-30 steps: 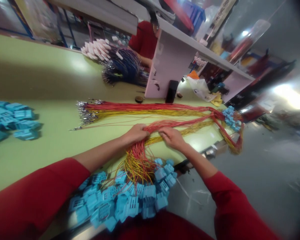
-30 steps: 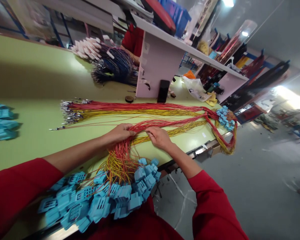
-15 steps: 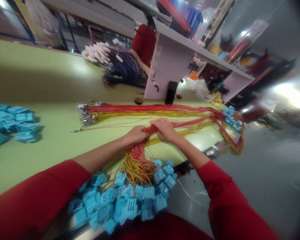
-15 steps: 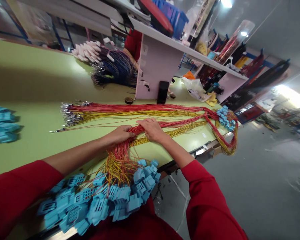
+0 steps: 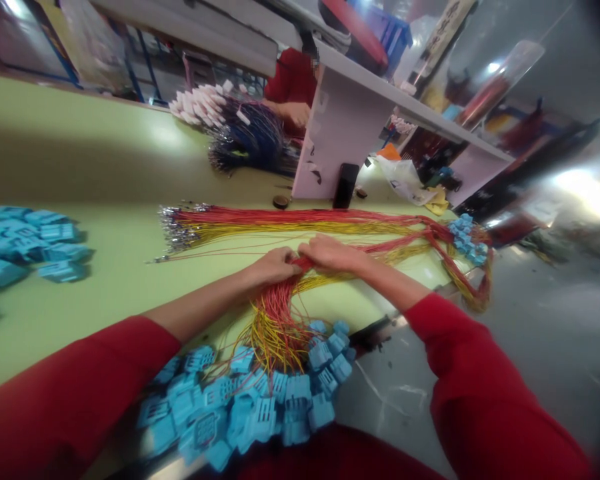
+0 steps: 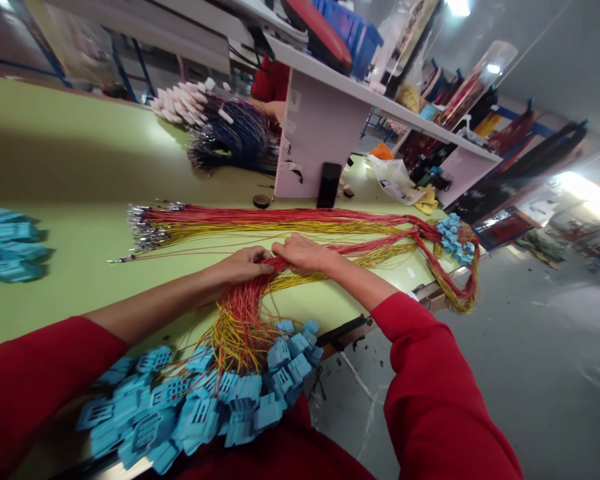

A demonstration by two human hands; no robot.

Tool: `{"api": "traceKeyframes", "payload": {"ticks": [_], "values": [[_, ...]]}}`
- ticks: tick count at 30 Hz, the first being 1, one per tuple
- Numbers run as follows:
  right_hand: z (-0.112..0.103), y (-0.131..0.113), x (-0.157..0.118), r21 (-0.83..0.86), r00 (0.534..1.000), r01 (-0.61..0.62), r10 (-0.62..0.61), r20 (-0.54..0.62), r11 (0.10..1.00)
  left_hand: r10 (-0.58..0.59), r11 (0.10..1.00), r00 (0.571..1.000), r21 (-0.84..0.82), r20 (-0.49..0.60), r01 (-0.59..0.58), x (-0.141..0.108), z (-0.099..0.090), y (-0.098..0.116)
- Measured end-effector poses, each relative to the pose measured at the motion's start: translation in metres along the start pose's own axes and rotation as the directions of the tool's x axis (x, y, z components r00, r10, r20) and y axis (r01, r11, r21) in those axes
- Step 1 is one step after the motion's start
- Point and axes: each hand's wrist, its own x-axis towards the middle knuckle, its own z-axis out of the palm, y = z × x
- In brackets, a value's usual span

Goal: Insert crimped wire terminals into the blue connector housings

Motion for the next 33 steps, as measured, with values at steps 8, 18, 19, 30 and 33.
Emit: {"api": "traceKeyframes", "payload": {"ticks": [8,18,19,30,33], "values": [[0.006,0.018,-0.01,0.217,0.969,0.093,-0.038,-0.243,0.972,0.02,1.0,0.997,-0.018,0.075,-0.019,0.016,0.007,0.024],[0.059,-0.029,-0.049,0.498,0.651,-0.117,0.446,-0.615,0.859,-0.077,0.975,0.995,-0.203,0.058,0.088,0.017,0.018,0.012],[0.066,-0.037,-0.052,0.511,0.67,-0.115,0.446,-0.593,0.852,-0.082,0.966,0.994,-0.24,0.075,0.098,0.017,0.017,0.012],[0.068,-0.092,-0.087,0.885,0.747,-0.052,0.606,-0.274,0.463,-0.151,0.773,0.925,-0.542,0.349,0.331,-0.011,0.009,0.005],[0.065,-0.091,-0.069,0.999,0.627,0.014,0.779,0.021,-0.038,-0.188,0.729,0.916,-0.575,0.354,0.372,-0.025,0.01,-0.001]]}}
